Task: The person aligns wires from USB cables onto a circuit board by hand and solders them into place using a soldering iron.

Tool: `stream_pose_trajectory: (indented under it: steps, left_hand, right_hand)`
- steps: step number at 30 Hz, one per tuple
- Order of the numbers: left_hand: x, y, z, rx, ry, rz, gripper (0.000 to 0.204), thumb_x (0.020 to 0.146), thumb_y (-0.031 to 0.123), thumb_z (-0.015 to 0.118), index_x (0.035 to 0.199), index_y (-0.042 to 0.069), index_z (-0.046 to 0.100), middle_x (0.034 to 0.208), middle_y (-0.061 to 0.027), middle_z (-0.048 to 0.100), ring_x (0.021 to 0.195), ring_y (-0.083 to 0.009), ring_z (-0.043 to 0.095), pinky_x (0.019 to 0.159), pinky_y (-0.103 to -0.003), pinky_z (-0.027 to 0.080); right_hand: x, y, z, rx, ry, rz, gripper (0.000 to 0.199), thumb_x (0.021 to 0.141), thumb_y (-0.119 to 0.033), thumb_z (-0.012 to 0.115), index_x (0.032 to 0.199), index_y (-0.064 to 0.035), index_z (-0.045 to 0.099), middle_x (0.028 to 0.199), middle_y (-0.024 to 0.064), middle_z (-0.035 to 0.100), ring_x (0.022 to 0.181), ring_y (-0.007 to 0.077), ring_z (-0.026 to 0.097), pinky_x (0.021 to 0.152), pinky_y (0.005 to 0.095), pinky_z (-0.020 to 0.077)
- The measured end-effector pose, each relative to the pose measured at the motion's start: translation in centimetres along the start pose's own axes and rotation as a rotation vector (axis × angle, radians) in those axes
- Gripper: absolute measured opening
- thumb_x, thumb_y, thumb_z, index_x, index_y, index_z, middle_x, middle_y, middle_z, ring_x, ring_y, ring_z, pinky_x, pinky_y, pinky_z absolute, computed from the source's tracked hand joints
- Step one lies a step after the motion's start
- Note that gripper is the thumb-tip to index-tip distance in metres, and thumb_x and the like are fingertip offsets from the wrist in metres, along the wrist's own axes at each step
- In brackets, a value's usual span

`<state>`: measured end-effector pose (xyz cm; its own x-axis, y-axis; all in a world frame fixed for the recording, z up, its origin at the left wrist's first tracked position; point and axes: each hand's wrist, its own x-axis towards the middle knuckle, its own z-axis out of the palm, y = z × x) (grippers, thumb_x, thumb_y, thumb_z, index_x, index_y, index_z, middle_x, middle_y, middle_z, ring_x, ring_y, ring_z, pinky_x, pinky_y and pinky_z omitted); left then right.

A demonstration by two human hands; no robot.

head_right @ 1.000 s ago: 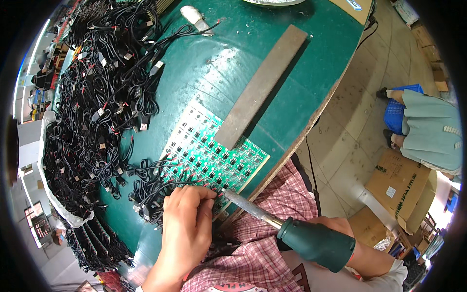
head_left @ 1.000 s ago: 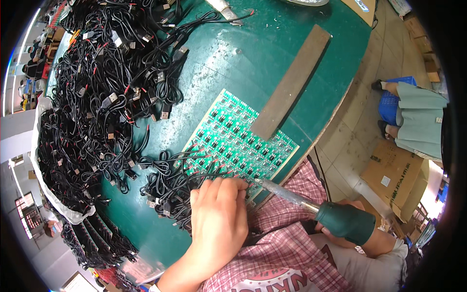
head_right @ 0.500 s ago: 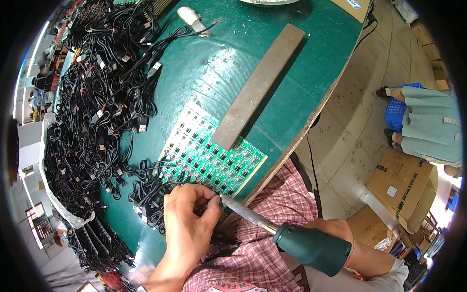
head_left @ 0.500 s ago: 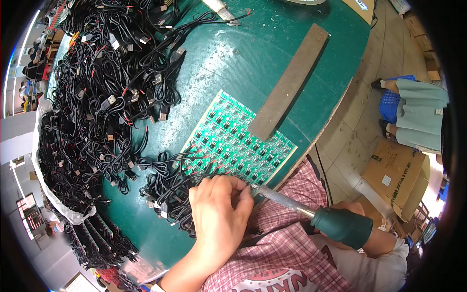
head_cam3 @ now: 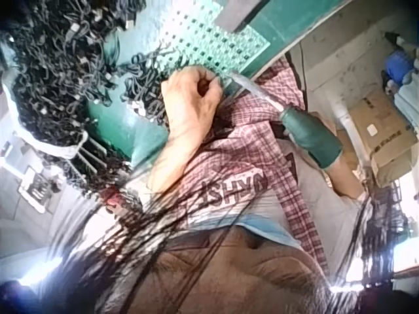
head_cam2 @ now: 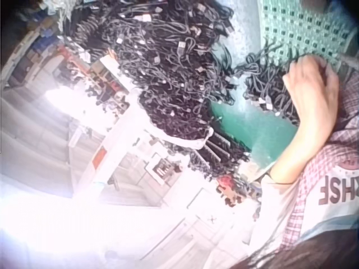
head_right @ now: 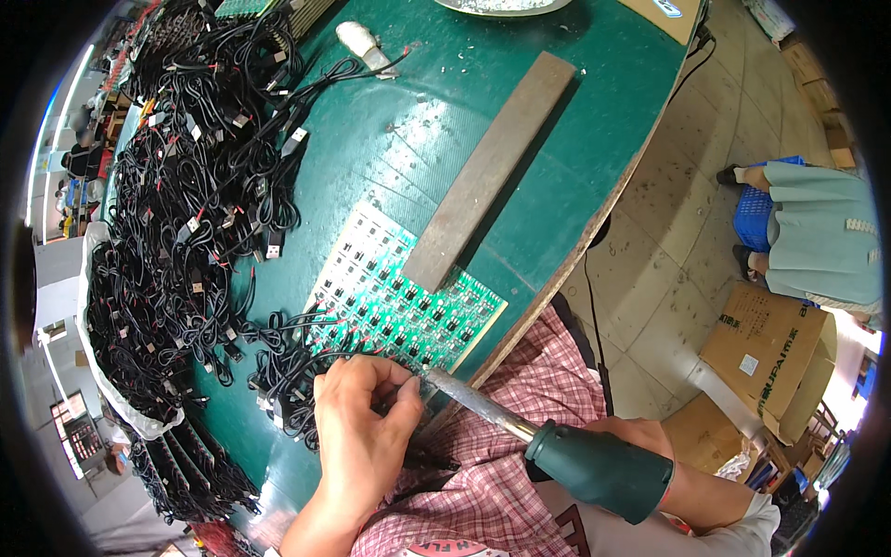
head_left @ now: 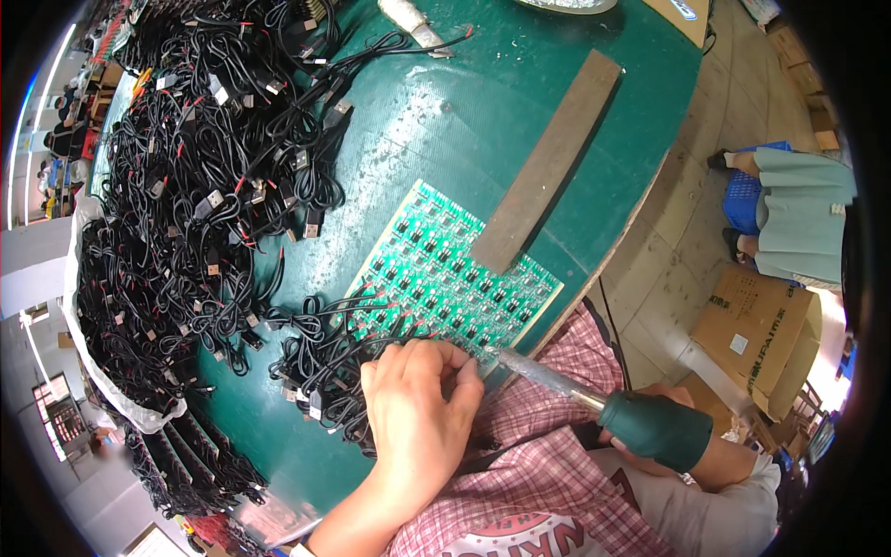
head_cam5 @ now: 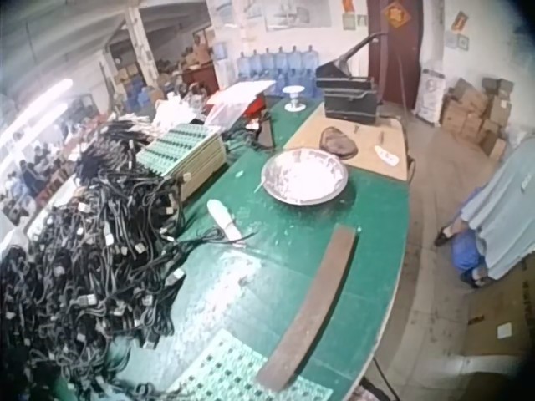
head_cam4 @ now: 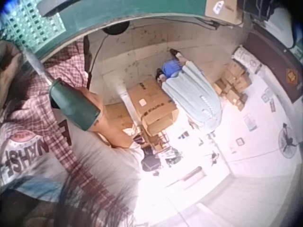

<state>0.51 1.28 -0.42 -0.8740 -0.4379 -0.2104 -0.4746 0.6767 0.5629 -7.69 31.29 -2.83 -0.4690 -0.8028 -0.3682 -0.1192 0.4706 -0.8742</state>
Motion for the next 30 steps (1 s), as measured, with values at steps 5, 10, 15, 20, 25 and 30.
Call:
stream_pose_trajectory:
  steps: [5,10,15,20,25,30]
  left_hand:
    - [-0.1,0.1,0.1,0.006,0.002,-0.021,0.013,0.079,0.006,0.078,0.083,0.006,0.066,0.075,-0.0058,0.065,0.072,-0.0248,0.059,0.075,-0.039,0.04]
    - [-0.2,0.2,0.2,-0.005,0.005,-0.016,0.013,0.079,0.006,0.078,0.082,0.006,0.066,0.074,-0.0059,0.065,0.072,-0.0245,0.059,0.075,-0.039,0.04]
    - [-0.3,0.0,0.3,0.006,0.018,-0.009,0.013,0.079,0.006,0.078,0.082,0.006,0.065,0.073,-0.0058,0.064,0.071,-0.024,0.059,0.074,-0.039,0.04]
    - [-0.6,-0.5,0.1,0.062,-0.055,0.021,0.02,0.077,0.008,0.08,0.093,0.008,0.069,0.09,-0.007,0.066,0.082,-0.0245,0.06,0.079,-0.039,0.04]
    - [-5.0,-2.7,-0.8,0.519,-0.064,0.399,0.061,0.08,0.029,0.08,0.135,0.011,0.062,0.14,-0.0092,0.058,0.125,-0.0324,0.053,0.107,-0.054,0.035]
    - [-5.1,-3.0,-3.3,0.54,-0.19,0.393,0.064,0.085,0.05,0.075,0.137,0.014,0.063,0.144,-0.0065,0.058,0.129,-0.0285,0.053,0.113,-0.051,0.031]
  right_hand:
    - [0.3,-0.3,-0.1,-0.059,0.005,-0.013,0.016,0.078,-0.015,0.073,0.094,-0.0123,0.073,0.085,0.0014,0.076,0.074,0.0215,0.074,0.068,0.0328,0.0606]
    - [0.6,-0.3,0.1,-0.096,0.024,-0.051,0.015,0.079,-0.012,0.072,0.094,-0.0131,0.073,0.083,0.0,0.076,0.071,0.0194,0.073,0.066,0.0318,0.0601]
    - [1.1,-0.7,0.3,-0.219,0.055,-0.123,0.015,0.077,-0.011,0.073,0.092,-0.0147,0.073,0.085,-0.001,0.076,0.069,0.0194,0.072,0.064,0.0324,0.0594]
    - [1.6,-0.5,-0.1,-0.328,0.06,-0.168,0.016,0.073,-0.01,0.074,0.088,-0.0168,0.074,0.085,-0.0025,0.076,0.074,0.0203,0.071,0.068,0.0347,0.0595]
    - [1.5,1.1,-0.4,-0.556,0.184,-0.37,0.038,0.072,-0.023,0.08,0.106,-0.0077,0.074,0.097,0.0051,0.069,0.069,0.0225,0.066,0.052,0.0355,0.0509]
    - [3.3,-1.8,-2.5,-0.31,0.132,-0.076,0.018,0.08,-0.015,0.073,0.096,-0.0083,0.074,0.087,0.0053,0.07,0.072,0.0246,0.065,0.061,0.0388,0.0521]
